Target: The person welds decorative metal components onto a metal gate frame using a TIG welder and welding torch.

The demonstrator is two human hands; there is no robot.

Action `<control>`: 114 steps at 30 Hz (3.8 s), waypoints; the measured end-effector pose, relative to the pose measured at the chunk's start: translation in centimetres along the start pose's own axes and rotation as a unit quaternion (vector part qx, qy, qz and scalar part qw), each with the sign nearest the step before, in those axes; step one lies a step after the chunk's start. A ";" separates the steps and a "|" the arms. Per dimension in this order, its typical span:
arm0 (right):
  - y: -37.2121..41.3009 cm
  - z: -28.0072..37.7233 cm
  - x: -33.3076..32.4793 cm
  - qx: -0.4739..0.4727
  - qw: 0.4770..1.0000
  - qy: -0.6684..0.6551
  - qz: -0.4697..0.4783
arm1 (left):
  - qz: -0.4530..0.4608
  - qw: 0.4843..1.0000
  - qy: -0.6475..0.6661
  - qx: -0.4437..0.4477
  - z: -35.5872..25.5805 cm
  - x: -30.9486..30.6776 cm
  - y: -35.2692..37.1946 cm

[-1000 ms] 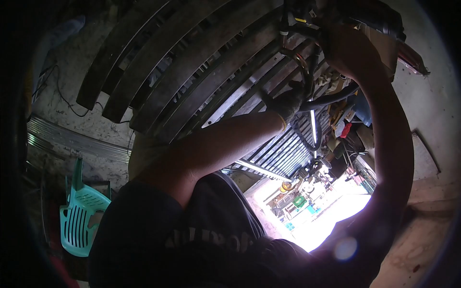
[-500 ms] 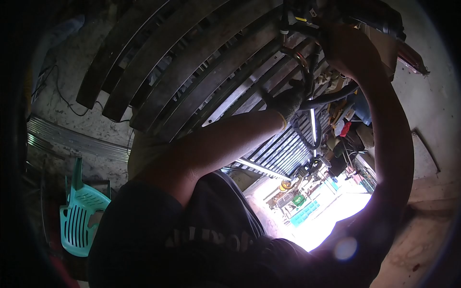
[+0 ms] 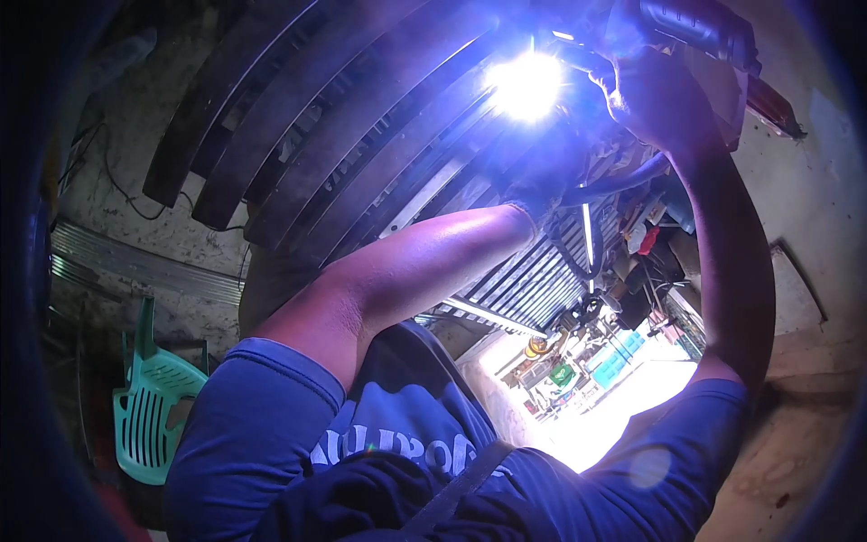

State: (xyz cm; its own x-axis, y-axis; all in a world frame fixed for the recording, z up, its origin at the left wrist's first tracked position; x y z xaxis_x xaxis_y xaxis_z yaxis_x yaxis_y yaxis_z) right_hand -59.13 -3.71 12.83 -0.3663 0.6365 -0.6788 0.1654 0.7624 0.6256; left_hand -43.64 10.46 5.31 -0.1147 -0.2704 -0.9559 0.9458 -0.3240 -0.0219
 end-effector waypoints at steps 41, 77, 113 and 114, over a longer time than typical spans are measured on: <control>34.2 12.6 -10.2 0.666 0.708 -0.221 0.081 | -0.092 0.995 -0.026 0.021 -3.2 0.4 -2.0; 55.0 50.4 -13.3 0.898 0.357 -0.229 -0.114 | -0.049 0.987 0.109 0.108 -2.4 -3.3 -7.6; 58.7 39.5 -10.1 0.898 0.357 -0.237 -0.103 | -0.167 0.833 0.526 0.039 14.2 -2.7 10.6; 59.7 39.8 -9.3 0.902 0.335 -0.249 -0.110 | -0.158 0.821 0.547 0.043 12.8 -4.6 9.6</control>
State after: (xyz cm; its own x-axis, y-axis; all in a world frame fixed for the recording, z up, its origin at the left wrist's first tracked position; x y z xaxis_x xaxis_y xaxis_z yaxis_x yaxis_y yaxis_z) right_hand -9.43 40.50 41.19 -0.4284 0.1404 -0.8926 0.6324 -0.6590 -0.4071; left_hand -37.89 -3.00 13.20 0.0350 0.7999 -0.5991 0.8909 -0.2966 -0.3440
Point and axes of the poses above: each hand's wrist, its own y-axis away from the middle knuckle, its own x-axis out of the palm, z = x × y, the point moved 9 cm from there along -y, towards the middle knuckle, and after that the axes turned 1 degree about y, right-handed, at the moved point
